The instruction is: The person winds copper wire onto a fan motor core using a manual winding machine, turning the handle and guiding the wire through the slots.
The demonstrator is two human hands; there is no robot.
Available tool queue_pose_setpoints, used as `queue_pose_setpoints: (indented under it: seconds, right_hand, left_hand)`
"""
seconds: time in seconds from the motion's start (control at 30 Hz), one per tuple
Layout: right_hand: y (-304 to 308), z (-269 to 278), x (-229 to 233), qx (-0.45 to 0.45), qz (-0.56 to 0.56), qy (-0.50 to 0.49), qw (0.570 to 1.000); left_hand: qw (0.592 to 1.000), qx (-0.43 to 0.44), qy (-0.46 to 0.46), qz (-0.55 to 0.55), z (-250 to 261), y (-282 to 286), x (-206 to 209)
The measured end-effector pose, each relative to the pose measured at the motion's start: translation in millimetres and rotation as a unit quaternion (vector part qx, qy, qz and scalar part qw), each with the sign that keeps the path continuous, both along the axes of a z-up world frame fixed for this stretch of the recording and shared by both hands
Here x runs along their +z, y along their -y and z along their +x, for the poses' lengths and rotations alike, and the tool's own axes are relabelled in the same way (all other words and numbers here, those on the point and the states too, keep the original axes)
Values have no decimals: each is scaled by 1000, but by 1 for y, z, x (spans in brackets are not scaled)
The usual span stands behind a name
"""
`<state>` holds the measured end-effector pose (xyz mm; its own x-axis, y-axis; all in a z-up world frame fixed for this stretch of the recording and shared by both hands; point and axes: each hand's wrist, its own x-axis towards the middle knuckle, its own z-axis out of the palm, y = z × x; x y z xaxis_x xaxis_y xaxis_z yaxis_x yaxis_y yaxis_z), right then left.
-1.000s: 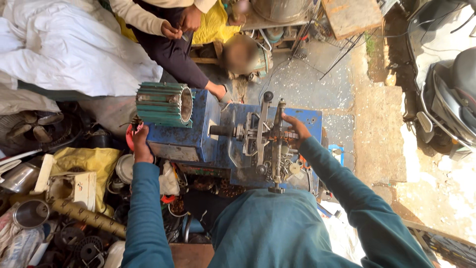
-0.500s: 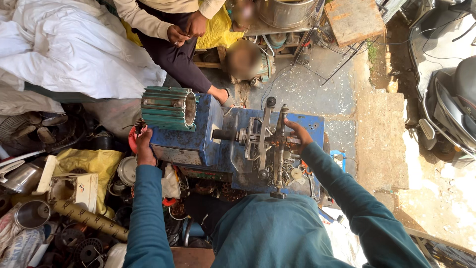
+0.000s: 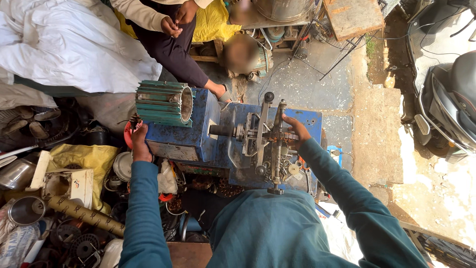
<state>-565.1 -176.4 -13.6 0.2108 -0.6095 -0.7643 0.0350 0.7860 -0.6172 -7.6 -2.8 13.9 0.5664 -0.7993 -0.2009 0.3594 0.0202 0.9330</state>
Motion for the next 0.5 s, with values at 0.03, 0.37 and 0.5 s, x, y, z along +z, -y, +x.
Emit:
queue_pose_setpoints:
  seconds: [0.03,0.37,0.5]
  right_hand:
    - [0,0,0,0,2,5,1000]
    - [4,-1,-4,9,5,-17,1000]
    - [2,-1,-11,14,7,-8,1000]
  left_hand:
    - [1000,-1,-1,-4,0,0,1]
    - [1000,-3,10,-9,-2,0,3]
    - [1000,16,10,3,-2,0,4]
